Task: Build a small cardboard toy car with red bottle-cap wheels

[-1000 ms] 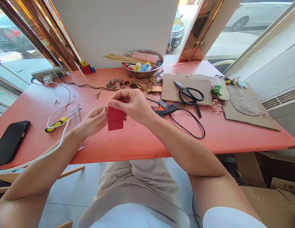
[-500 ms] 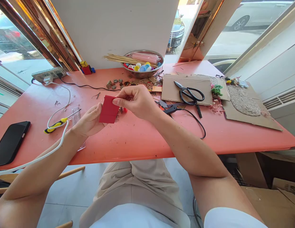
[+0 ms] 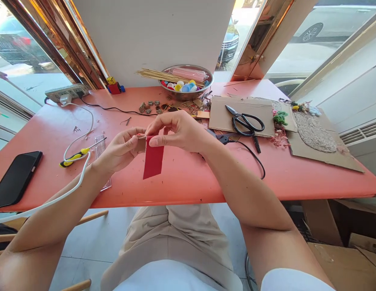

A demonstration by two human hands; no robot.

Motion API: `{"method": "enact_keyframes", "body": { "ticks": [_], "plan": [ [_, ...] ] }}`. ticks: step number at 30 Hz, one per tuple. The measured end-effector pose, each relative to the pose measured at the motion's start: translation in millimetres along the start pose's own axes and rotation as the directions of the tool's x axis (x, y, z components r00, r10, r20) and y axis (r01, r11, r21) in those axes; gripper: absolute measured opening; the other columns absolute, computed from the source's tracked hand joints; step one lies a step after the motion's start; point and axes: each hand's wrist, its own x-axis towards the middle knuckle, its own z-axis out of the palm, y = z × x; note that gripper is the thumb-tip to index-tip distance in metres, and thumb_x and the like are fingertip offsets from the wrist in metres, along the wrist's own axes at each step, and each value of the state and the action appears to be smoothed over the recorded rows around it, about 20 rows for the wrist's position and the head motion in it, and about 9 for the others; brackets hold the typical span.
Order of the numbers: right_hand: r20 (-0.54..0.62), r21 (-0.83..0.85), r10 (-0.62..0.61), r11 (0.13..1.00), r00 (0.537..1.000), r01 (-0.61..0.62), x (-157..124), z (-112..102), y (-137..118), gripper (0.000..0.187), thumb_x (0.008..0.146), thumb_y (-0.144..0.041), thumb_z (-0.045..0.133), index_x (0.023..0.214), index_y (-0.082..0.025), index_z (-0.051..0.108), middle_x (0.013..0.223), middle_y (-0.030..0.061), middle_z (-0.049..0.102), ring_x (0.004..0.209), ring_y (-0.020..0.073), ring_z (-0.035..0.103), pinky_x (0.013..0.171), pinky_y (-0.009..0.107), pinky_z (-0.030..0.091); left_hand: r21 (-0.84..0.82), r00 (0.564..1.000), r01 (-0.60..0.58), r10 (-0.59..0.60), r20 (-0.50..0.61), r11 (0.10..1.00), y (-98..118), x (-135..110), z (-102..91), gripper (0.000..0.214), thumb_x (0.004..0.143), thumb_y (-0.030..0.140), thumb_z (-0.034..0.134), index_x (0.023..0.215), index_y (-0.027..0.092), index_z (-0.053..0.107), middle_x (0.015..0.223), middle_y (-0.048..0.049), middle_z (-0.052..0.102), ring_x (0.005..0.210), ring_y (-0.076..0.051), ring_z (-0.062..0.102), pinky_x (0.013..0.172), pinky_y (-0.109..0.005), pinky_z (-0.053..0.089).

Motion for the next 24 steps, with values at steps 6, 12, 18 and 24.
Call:
{"method": "enact_keyframes", "body": {
  "ticks": [6, 12, 18, 24],
  "plan": [
    [0.026, -0.032, -0.038, 0.999, 0.999, 0.039, -1, 6, 2, 0.046, 0.074, -0.056, 0.098, 0.083, -0.023, 0.067, 0.102, 0.0076, 0.083, 0.103, 0.0259, 0.077, 0.089, 0.038, 0.057, -0.073, 0.997, -0.030, 0.025, -0.068, 0.997, -5, 2, 4.6, 0.063, 0.063, 0.067, 0.103, 0.091, 0.018, 0.076, 0.075, 0.0017, 0.073, 0.071, -0.014, 0.072, 0.070, -0.025, 0.060],
    [-0.035, -0.135, -0.095, 0.987, 0.995, 0.090, -2, 11, 7, 0.024, 0.081, -0.037, 0.089, 0.088, -0.023, 0.071, 0.106, 0.0046, 0.084, 0.106, 0.0245, 0.078, 0.100, 0.042, 0.059, -0.079, 0.996, 0.012, -0.019, -0.088, 0.997, -8, 2, 4.4, 0.056, 0.078, 0.068, 0.094, 0.090, 0.019, 0.071, 0.069, 0.0044, 0.063, 0.060, -0.012, 0.064, 0.054, -0.023, 0.054],
    [-0.119, -0.033, -0.027, 0.999, 0.993, 0.023, -1, 0, 4, 0.036, 0.071, -0.045, 0.096, 0.084, -0.024, 0.069, 0.095, 0.0031, 0.081, 0.093, 0.0224, 0.077, 0.087, 0.038, 0.062, 0.206, 0.975, -0.137, 0.168, -0.144, 0.969, -1, 6, -16.3, 0.063, 0.078, 0.077, 0.088, 0.099, 0.020, 0.073, 0.091, -0.0056, 0.079, 0.092, -0.023, 0.079, 0.083, -0.034, 0.065],
    [-0.257, 0.072, 0.062, 0.996, 0.964, -0.044, -5, -20, -5, 0.051, 0.062, -0.048, 0.104, 0.084, -0.027, 0.063, 0.092, -0.0003, 0.075, 0.092, 0.0200, 0.076, 0.082, 0.036, 0.064, 0.783, 0.966, -0.008, 0.206, -0.154, 0.622, 3, 13, -61.0, 0.067, 0.068, 0.057, 0.095, 0.122, 0.023, 0.075, 0.134, -0.0123, 0.081, 0.131, -0.035, 0.072, 0.119, -0.053, 0.052]
  ]
}}
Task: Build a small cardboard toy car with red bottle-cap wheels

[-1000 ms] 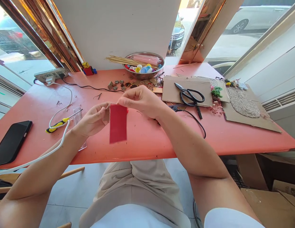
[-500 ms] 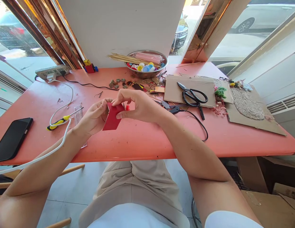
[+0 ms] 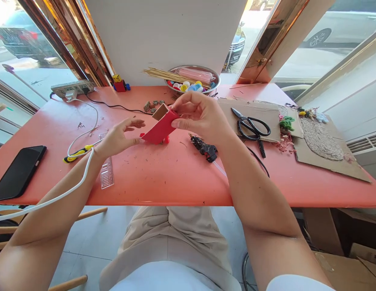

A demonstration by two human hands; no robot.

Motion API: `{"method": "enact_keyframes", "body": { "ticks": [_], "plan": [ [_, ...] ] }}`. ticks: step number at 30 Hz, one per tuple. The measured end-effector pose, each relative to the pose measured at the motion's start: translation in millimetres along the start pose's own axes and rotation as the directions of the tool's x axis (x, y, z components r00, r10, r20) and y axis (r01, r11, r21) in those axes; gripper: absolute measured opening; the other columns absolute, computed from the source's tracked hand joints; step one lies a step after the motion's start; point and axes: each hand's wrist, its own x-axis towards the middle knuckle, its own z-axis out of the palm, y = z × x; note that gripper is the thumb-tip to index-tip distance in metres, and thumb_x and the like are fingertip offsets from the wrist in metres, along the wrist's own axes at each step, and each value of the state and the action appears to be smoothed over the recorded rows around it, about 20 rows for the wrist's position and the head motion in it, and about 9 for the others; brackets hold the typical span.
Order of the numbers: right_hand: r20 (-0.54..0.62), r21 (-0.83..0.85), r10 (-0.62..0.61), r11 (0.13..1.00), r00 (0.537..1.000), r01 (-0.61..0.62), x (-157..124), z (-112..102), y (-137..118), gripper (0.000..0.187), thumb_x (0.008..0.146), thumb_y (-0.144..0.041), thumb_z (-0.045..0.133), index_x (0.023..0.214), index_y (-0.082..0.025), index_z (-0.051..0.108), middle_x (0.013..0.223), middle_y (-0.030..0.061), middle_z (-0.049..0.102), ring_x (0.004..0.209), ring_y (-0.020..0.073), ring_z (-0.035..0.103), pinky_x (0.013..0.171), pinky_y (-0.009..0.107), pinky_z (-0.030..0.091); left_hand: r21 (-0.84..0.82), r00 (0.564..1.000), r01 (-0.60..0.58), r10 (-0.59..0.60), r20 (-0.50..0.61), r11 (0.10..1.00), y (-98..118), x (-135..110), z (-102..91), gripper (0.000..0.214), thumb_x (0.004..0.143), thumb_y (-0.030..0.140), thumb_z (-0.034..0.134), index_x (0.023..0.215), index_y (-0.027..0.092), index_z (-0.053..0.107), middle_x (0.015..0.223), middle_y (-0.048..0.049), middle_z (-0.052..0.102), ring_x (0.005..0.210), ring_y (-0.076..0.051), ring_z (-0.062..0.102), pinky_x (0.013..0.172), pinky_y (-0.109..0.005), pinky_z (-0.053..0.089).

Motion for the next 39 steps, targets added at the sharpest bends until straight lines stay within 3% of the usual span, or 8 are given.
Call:
{"method": "enact_keyframes", "body": {
  "ticks": [5, 13, 19, 25, 29, 33, 36, 39],
  "plan": [
    [-0.038, -0.019, -0.004, 1.000, 0.999, 0.004, 0, -10, -1, 0.050, 0.062, -0.043, 0.104, 0.083, -0.027, 0.061, 0.093, -0.0020, 0.073, 0.094, 0.0186, 0.076, 0.090, 0.037, 0.066, 0.231, 0.991, 0.004, -0.034, 0.126, 0.973, -10, 2, 7.6, 0.070, 0.072, 0.051, 0.089, 0.134, 0.021, 0.075, 0.148, -0.0158, 0.075, 0.142, -0.041, 0.065, 0.126, -0.056, 0.044],
    [0.092, -0.130, 0.069, 0.990, 0.993, -0.057, 1, -18, -1, 0.044, 0.066, -0.040, 0.099, 0.079, -0.025, 0.060, 0.082, -0.0011, 0.071, 0.086, 0.0192, 0.072, 0.073, 0.032, 0.057, 0.284, 0.998, -0.004, -0.014, 0.062, 0.959, -8, 7, 28.2, 0.037, 0.079, 0.039, 0.081, 0.112, 0.023, 0.082, 0.115, -0.0109, 0.085, 0.114, -0.036, 0.075, 0.115, -0.052, 0.050],
    [0.345, -0.203, 0.155, 0.975, 0.926, -0.087, 0, -1, 8, 0.036, 0.074, -0.043, 0.091, 0.082, -0.023, 0.062, 0.088, 0.0025, 0.078, 0.082, 0.0180, 0.072, 0.073, 0.031, 0.054, 0.262, 0.994, 0.091, -0.072, -0.082, 0.961, -16, 10, 18.1, 0.033, 0.077, 0.042, 0.083, 0.105, 0.025, 0.082, 0.111, -0.0076, 0.086, 0.107, -0.034, 0.076, 0.107, -0.047, 0.055],
    [0.382, -0.384, 0.277, 0.915, 0.882, -0.121, -3, 25, 28, 0.021, 0.084, -0.036, 0.079, 0.089, -0.023, 0.062, 0.090, 0.0035, 0.079, 0.084, 0.0197, 0.075, 0.075, 0.031, 0.056, 0.202, 0.991, 0.116, -0.099, -0.092, 0.972, -22, 13, 12.2, 0.036, 0.073, 0.044, 0.085, 0.104, 0.026, 0.083, 0.112, -0.0062, 0.087, 0.109, -0.034, 0.077, 0.105, -0.046, 0.057],
    [0.292, -0.594, 0.308, 0.800, 0.905, -0.080, -8, 34, 22, 0.009, 0.090, -0.024, 0.076, 0.092, -0.022, 0.068, 0.102, 0.0099, 0.082, 0.092, 0.0242, 0.076, 0.079, 0.035, 0.056, 0.191, 0.992, 0.108, -0.092, -0.089, 0.976, -22, 13, 13.2, 0.035, 0.071, 0.043, 0.085, 0.102, 0.026, 0.083, 0.107, -0.0065, 0.086, 0.105, -0.033, 0.078, 0.103, -0.044, 0.058],
    [0.162, -0.755, 0.249, 0.655, 0.955, -0.042, -18, 10, -7, 0.012, 0.091, -0.015, 0.071, 0.099, -0.024, 0.075, 0.107, 0.0108, 0.084, 0.098, 0.0277, 0.077, 0.086, 0.037, 0.056, 0.183, 0.994, 0.093, -0.079, -0.082, 0.979, -22, 13, 12.2, 0.035, 0.072, 0.046, 0.084, 0.101, 0.027, 0.083, 0.105, -0.0062, 0.086, 0.104, -0.034, 0.078, 0.104, -0.044, 0.059],
    [0.009, -0.899, 0.259, 0.426, 0.966, -0.106, -36, -27, -23, 0.020, 0.092, -0.016, 0.062, 0.100, -0.025, 0.078, 0.093, 0.0084, 0.084, 0.084, 0.0284, 0.076, 0.073, 0.036, 0.053, 0.187, 0.994, 0.095, -0.083, -0.072, 0.978, -21, 14, 11.0, 0.035, 0.071, 0.048, 0.083, 0.099, 0.028, 0.083, 0.105, -0.0053, 0.087, 0.102, -0.034, 0.078, 0.102, -0.044, 0.060],
    [-0.053, -0.978, 0.316, 0.177, 0.947, -0.113, -59, -61, -20, 0.041, 0.079, -0.007, 0.060, 0.110, -0.026, 0.079, 0.094, 0.0091, 0.084, 0.082, 0.0307, 0.078, 0.062, 0.035, 0.049, 0.196, 0.994, 0.095, -0.084, -0.064, 0.976, -20, 15, 10.4, 0.034, 0.071, 0.048, 0.082, 0.099, 0.029, 0.083, 0.105, -0.0040, 0.087, 0.102, -0.034, 0.078, 0.103, -0.044, 0.060]
  ]
}}
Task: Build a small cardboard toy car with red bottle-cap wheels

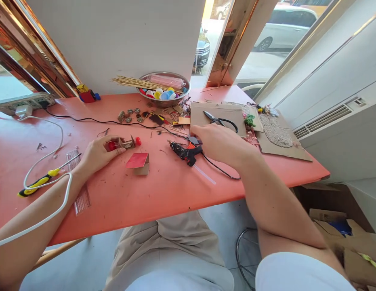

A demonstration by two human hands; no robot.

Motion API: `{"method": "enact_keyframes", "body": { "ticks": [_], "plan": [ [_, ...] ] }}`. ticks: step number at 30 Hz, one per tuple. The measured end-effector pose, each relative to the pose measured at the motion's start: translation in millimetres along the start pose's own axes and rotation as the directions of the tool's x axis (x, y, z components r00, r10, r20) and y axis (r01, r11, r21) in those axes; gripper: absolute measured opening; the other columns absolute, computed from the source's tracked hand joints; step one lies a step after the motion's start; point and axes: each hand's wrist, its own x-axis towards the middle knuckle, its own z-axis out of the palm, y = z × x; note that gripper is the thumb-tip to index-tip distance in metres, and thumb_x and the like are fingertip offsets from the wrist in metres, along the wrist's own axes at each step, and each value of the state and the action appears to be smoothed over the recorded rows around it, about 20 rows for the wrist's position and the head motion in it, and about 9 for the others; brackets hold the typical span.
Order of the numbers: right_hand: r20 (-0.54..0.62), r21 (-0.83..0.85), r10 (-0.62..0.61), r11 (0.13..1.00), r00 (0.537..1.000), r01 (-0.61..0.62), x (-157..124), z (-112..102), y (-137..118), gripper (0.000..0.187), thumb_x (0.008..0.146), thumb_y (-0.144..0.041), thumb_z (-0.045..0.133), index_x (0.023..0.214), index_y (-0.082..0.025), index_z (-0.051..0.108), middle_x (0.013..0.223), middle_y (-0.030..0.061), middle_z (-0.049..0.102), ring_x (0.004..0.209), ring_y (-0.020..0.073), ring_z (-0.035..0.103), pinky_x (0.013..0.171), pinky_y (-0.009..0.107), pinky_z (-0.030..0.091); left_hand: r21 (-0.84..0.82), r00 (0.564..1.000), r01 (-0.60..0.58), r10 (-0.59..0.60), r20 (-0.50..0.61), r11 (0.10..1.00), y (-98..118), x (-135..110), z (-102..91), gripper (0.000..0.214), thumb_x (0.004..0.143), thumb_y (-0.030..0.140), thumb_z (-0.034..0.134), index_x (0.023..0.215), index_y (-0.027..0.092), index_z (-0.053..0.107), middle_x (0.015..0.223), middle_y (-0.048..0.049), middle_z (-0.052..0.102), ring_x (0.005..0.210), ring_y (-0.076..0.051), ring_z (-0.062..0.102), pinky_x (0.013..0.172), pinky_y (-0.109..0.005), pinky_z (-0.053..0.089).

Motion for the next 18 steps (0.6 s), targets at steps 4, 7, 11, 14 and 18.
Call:
{"method": "enact_keyframes", "body": {
  "ticks": [4, 7, 11, 14, 18],
  "plan": [
    [-0.014, -0.102, -0.161, 0.982, 0.987, 0.159, -13, 24, 21, 0.053, 0.087, -0.004, 0.053, 0.126, -0.028, 0.078, 0.123, 0.0108, 0.085, 0.109, 0.0315, 0.080, 0.086, 0.041, 0.059, -0.009, 1.000, 0.022, -0.022, -0.006, 1.000, 1, 0, 0.3, 0.033, 0.070, 0.047, 0.083, 0.098, 0.028, 0.082, 0.103, -0.0033, 0.087, 0.099, -0.033, 0.078, 0.100, -0.043, 0.062],
    [-0.041, -0.169, -0.180, 0.971, 0.983, 0.171, -15, 40, 17, 0.048, 0.095, -0.001, 0.043, 0.125, -0.019, 0.077, 0.125, 0.0171, 0.083, 0.115, 0.0312, 0.079, 0.095, 0.042, 0.057, -0.041, 1.000, 0.019, -0.019, -0.008, 0.999, 1, 0, 1.4, 0.032, 0.069, 0.047, 0.084, 0.095, 0.028, 0.081, 0.101, -0.0037, 0.087, 0.097, -0.032, 0.078, 0.094, -0.041, 0.063],
    [-0.017, -0.243, -0.213, 0.949, 0.977, 0.203, -14, 46, 14, 0.038, 0.098, -0.001, 0.045, 0.112, -0.017, 0.076, 0.109, 0.0184, 0.083, 0.107, 0.0315, 0.078, 0.090, 0.040, 0.055, -0.030, 0.999, 0.041, -0.041, 0.001, 0.999, 4, -1, 1.8, 0.034, 0.069, 0.049, 0.083, 0.097, 0.028, 0.081, 0.102, -0.0050, 0.086, 0.098, -0.033, 0.078, 0.096, -0.044, 0.061],
    [-0.033, -0.244, -0.279, 0.933, 0.960, 0.263, -12, 48, 20, 0.040, 0.097, -0.001, 0.045, 0.113, -0.021, 0.076, 0.112, 0.0176, 0.082, 0.109, 0.0318, 0.076, 0.091, 0.042, 0.055, 0.003, 0.998, 0.067, -0.067, 0.016, 0.998, 7, -3, 1.1, 0.035, 0.071, 0.051, 0.080, 0.097, 0.028, 0.080, 0.105, -0.0066, 0.086, 0.102, -0.034, 0.078, 0.098, -0.047, 0.059],
    [-0.065, -0.112, -0.278, 0.956, 0.958, 0.270, -10, 51, 35, 0.034, 0.091, -0.006, 0.049, 0.108, -0.024, 0.073, 0.100, 0.0138, 0.081, 0.100, 0.0317, 0.076, 0.088, 0.041, 0.056, -0.005, 0.997, 0.075, -0.074, 0.021, 0.997, 10, -5, 0.4, 0.035, 0.070, 0.054, 0.077, 0.094, 0.028, 0.077, 0.111, -0.0086, 0.086, 0.106, -0.036, 0.077, 0.102, -0.049, 0.057]
  ]
}}
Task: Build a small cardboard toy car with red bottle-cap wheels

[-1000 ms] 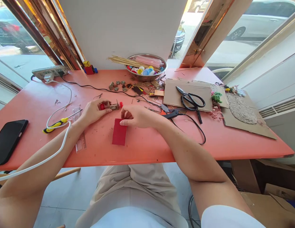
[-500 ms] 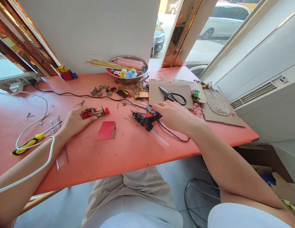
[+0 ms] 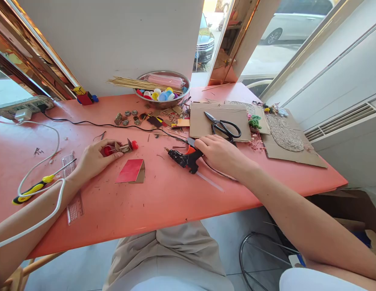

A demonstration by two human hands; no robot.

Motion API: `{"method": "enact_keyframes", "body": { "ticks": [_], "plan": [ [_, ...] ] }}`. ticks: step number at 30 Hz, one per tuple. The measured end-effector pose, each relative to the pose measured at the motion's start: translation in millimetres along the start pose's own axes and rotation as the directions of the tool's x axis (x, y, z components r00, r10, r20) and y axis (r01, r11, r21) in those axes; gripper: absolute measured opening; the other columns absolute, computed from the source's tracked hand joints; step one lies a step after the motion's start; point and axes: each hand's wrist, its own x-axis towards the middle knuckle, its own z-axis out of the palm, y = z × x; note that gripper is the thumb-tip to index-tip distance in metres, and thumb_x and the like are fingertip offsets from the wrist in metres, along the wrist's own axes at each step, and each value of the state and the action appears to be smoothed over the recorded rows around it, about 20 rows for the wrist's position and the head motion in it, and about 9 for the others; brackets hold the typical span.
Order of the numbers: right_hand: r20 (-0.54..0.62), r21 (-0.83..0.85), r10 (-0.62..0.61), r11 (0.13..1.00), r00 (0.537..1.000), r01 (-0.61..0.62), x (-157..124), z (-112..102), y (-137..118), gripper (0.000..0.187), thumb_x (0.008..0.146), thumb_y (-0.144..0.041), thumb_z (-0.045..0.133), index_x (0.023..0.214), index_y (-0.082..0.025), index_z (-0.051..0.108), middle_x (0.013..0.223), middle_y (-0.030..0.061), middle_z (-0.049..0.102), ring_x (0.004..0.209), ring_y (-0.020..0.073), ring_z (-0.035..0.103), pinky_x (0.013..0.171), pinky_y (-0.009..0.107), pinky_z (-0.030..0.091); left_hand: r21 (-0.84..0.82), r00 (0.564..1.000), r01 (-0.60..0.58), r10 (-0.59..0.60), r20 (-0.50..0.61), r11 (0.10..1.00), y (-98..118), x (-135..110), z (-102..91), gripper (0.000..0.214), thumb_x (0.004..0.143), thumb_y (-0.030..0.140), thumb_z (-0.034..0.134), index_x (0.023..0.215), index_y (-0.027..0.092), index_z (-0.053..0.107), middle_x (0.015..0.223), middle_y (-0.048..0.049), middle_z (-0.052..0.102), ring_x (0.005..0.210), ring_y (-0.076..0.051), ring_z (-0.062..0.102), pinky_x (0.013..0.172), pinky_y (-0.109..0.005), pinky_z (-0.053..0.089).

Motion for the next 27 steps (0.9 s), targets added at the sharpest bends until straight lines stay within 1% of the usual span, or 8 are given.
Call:
{"method": "enact_keyframes", "body": {
  "ticks": [5, 9, 14, 16, 18, 21, 24, 27],
  "plan": [
    [-0.123, 0.216, 0.231, 0.955, 0.965, -0.201, -4, 2, 17, 0.022, 0.085, -0.012, 0.055, 0.099, -0.027, 0.062, 0.089, 0.0097, 0.076, 0.079, 0.0274, 0.069, 0.070, 0.036, 0.050, 0.005, 1.000, 0.021, -0.021, 0.011, 1.000, 1, -1, 1.3, 0.040, 0.069, 0.057, 0.075, 0.097, 0.027, 0.077, 0.113, -0.0105, 0.086, 0.109, -0.037, 0.077, 0.106, -0.052, 0.056],
    [-0.096, 0.462, 0.326, 0.852, 0.940, -0.248, 3, -5, 26, 0.013, 0.081, -0.028, 0.060, 0.085, -0.029, 0.048, 0.073, 0.0031, 0.065, 0.066, 0.0222, 0.057, 0.064, 0.034, 0.043, 0.027, 0.999, 0.035, -0.036, 0.041, 0.999, 2, -1, 1.0, 0.045, 0.073, 0.055, 0.073, 0.108, 0.028, 0.077, 0.115, -0.0092, 0.085, 0.111, -0.037, 0.077, 0.108, -0.055, 0.057],
    [-0.014, 0.684, 0.355, 0.685, 0.935, -0.250, 19, -23, 20, 0.051, 0.079, -0.076, 0.066, 0.078, -0.028, 0.048, 0.065, -0.0003, 0.054, 0.061, 0.0186, 0.048, 0.061, 0.034, 0.039, 0.090, 0.994, -0.068, 0.059, 0.095, 0.994, 4, -2, -12.9, 0.069, 0.070, 0.056, 0.080, 0.131, 0.027, 0.070, 0.133, -0.0110, 0.081, 0.130, -0.039, 0.073, 0.116, -0.056, 0.056],
    [0.033, 0.721, 0.376, 0.632, 0.926, -0.283, 26, -33, 11, 0.065, 0.075, -0.090, 0.066, 0.074, -0.027, 0.049, 0.064, -0.0008, 0.049, 0.061, 0.0171, 0.044, 0.059, 0.034, 0.038, 0.127, 0.990, -0.137, 0.134, 0.030, 0.982, 10, -3, -20.5, 0.067, 0.073, 0.055, 0.079, 0.133, 0.027, 0.070, 0.134, -0.0104, 0.081, 0.131, -0.038, 0.073, 0.118, -0.058, 0.054],
    [0.052, 0.745, 0.359, 0.607, 0.932, -0.276, 32, -39, 3, 0.074, 0.073, -0.099, 0.062, 0.069, -0.027, 0.048, 0.064, 0.0003, 0.047, 0.063, 0.0171, 0.042, 0.059, 0.035, 0.039, 0.127, 0.970, -0.200, 0.215, -0.114, 0.971, 21, -2, -24.6, 0.049, 0.080, 0.049, 0.074, 0.124, 0.028, 0.075, 0.125, -0.0079, 0.083, 0.124, -0.035, 0.076, 0.116, -0.056, 0.056],
    [0.050, 0.779, 0.346, 0.574, 0.937, -0.254, 42, -42, -4, 0.077, 0.071, -0.103, 0.061, 0.070, -0.027, 0.052, 0.068, 0.0030, 0.050, 0.068, 0.0204, 0.047, 0.062, 0.038, 0.045, 0.006, 0.935, -0.279, 0.273, -0.228, 0.960, 45, 6, -19.7, 0.023, 0.087, 0.041, 0.070, 0.104, 0.029, 0.081, 0.108, -0.0051, 0.085, 0.109, -0.029, 0.079, 0.106, -0.046, 0.062],
    [0.021, 0.809, 0.313, 0.553, 0.950, -0.200, 51, -40, -6, 0.075, 0.071, -0.102, 0.063, 0.076, -0.027, 0.057, 0.072, 0.0052, 0.055, 0.077, 0.0255, 0.055, 0.072, 0.043, 0.052, -0.267, 0.945, -0.325, 0.299, -0.134, 0.907, 71, 19, -3.3, 0.024, 0.087, 0.043, 0.074, 0.099, 0.024, 0.084, 0.111, -0.0086, 0.087, 0.106, -0.027, 0.081, 0.100, -0.042, 0.064],
    [0.024, 0.819, 0.226, 0.555, 0.974, -0.149, 60, -38, -7, 0.078, 0.075, -0.104, 0.058, 0.078, -0.026, 0.060, 0.072, 0.0054, 0.057, 0.077, 0.0256, 0.057, 0.075, 0.044, 0.053, -0.482, 0.951, -0.264, 0.309, 0.014, 0.835, 92, 31, 16.1, 0.041, 0.081, 0.051, 0.087, 0.109, 0.020, 0.086, 0.112, -0.0121, 0.087, 0.107, -0.028, 0.081, 0.096, -0.039, 0.066]
  ]
}}
